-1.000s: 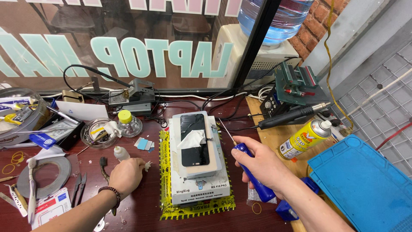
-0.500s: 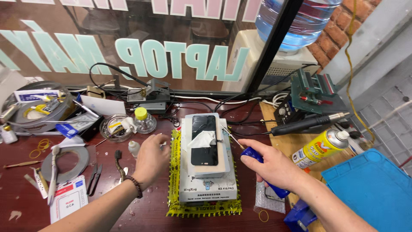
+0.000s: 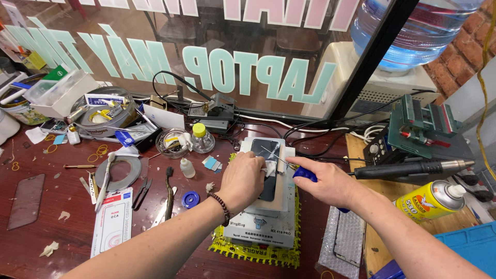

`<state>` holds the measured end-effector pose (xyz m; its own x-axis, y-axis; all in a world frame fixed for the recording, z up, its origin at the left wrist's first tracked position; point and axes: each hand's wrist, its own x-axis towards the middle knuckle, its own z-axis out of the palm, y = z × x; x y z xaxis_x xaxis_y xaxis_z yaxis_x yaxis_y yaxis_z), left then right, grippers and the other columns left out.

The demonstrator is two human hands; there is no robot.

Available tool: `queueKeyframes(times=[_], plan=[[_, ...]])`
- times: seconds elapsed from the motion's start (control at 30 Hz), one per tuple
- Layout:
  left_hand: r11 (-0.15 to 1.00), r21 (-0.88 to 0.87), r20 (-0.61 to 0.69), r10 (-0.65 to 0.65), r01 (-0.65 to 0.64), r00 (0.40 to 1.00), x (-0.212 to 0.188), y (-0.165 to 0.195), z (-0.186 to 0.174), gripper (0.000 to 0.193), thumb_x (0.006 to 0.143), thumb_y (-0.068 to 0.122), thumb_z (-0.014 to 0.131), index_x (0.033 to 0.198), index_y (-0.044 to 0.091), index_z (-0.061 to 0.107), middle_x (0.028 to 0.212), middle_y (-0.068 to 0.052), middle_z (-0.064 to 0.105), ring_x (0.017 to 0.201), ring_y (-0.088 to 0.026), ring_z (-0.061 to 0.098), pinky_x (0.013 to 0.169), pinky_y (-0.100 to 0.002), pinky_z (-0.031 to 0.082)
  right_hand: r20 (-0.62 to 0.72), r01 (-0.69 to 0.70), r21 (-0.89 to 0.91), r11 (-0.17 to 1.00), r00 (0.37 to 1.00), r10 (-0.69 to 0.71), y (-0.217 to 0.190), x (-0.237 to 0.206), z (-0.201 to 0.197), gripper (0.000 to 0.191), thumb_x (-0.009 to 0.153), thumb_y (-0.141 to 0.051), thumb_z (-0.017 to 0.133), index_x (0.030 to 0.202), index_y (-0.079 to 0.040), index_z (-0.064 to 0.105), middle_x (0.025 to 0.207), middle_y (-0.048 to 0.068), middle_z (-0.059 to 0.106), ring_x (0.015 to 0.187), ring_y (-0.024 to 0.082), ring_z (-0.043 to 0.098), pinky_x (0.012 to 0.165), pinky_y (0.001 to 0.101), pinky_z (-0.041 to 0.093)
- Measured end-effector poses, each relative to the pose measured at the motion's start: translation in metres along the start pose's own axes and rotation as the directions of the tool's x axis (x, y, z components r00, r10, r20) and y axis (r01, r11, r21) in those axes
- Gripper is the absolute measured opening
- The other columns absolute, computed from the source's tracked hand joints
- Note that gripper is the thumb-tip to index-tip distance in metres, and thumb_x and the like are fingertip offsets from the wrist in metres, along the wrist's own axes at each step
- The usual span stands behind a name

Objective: The person pries along the edge of a phone screen with a blue-handled pry tool to separate it from the body, wipes the phone with tissue, and lifts the separated screen off the phone resting on a box on the workbench.

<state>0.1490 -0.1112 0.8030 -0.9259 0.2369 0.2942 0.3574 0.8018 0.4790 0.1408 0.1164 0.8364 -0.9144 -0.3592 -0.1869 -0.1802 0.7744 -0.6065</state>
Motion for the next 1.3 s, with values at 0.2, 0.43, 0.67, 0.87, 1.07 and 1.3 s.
queueKeyframes(times=[0.2, 0.43, 0.67, 0.87, 1.07, 1.3], plan=[[0.990, 0.022, 0.016, 0.142, -0.142, 0.990, -0.019, 0.000, 0.000, 0.007, 0.078, 0.008, 0.066, 0.083, 0.003, 0.067, 0.094, -0.012, 0.067, 0.099, -0.033, 0.060, 0.087, -0.045, 0.047, 0.063, 0.061, -0.083, 0.995, 0.996, -0.056, -0.005, 0.016, 0.001, 0.055, 0.086, -0.030, 0.064, 0.141, -0.032, 0.058, 0.094, 0.013, 0.078, 0.084, 0.027, 0.077, 0.082, 0.0374, 0.059], [0.980, 0.044, 0.091, 0.187, -0.192, 0.978, -0.026, 0.001, -0.010, 0.023, 0.076, 0.008, 0.067, 0.098, 0.001, 0.066, 0.102, -0.013, 0.064, 0.101, -0.032, 0.059, 0.089, -0.045, 0.045, 0.152, 0.168, -0.089, 0.982, 0.976, -0.153, -0.012, 0.029, -0.006, 0.055, 0.086, -0.025, 0.064, 0.140, -0.029, 0.059, 0.110, 0.012, 0.077, 0.098, 0.025, 0.076, 0.088, 0.0356, 0.057], [0.971, 0.081, 0.185, 0.206, -0.224, 0.961, -0.024, 0.001, -0.014, 0.024, 0.075, 0.011, 0.070, 0.096, 0.000, 0.067, 0.103, -0.013, 0.064, 0.104, -0.032, 0.057, 0.090, -0.044, 0.045, 0.242, 0.173, -0.149, 0.974, 0.961, -0.134, -0.016, 0.033, -0.013, 0.059, 0.085, -0.024, 0.065, 0.143, -0.033, 0.061, 0.115, 0.011, 0.076, 0.102, 0.025, 0.076, 0.092, 0.0335, 0.057], [0.972, 0.081, 0.166, 0.205, -0.221, 0.964, -0.022, 0.004, -0.015, 0.028, 0.074, 0.009, 0.069, 0.100, -0.001, 0.067, 0.104, -0.014, 0.063, 0.103, -0.031, 0.058, 0.091, -0.044, 0.045, 0.269, 0.190, -0.105, 0.976, 0.950, -0.156, -0.018, 0.041, -0.013, 0.060, 0.084, -0.023, 0.064, 0.143, -0.032, 0.061, 0.117, 0.010, 0.076, 0.103, 0.024, 0.076, 0.094, 0.0331, 0.056], [0.978, 0.051, 0.180, 0.193, -0.205, 0.965, -0.020, 0.006, -0.018, 0.028, 0.073, 0.008, 0.070, 0.098, -0.002, 0.066, 0.104, -0.014, 0.063, 0.103, -0.032, 0.058, 0.091, -0.044, 0.045, 0.266, 0.126, -0.092, 0.988, 0.959, -0.097, -0.018, 0.041, -0.012, 0.059, 0.085, -0.027, 0.065, 0.144, -0.033, 0.061, 0.116, 0.010, 0.076, 0.104, 0.024, 0.075, 0.095, 0.0333, 0.055], [0.973, 0.067, 0.193, 0.206, -0.223, 0.959, -0.019, 0.007, -0.020, 0.025, 0.073, 0.008, 0.070, 0.096, -0.002, 0.067, 0.103, -0.014, 0.064, 0.103, -0.032, 0.058, 0.092, -0.044, 0.046, 0.221, 0.163, -0.047, 0.986, 0.964, -0.149, -0.008, 0.039, -0.008, 0.055, 0.086, -0.028, 0.065, 0.141, -0.030, 0.061, 0.117, 0.011, 0.077, 0.106, 0.024, 0.075, 0.095, 0.0348, 0.054]])
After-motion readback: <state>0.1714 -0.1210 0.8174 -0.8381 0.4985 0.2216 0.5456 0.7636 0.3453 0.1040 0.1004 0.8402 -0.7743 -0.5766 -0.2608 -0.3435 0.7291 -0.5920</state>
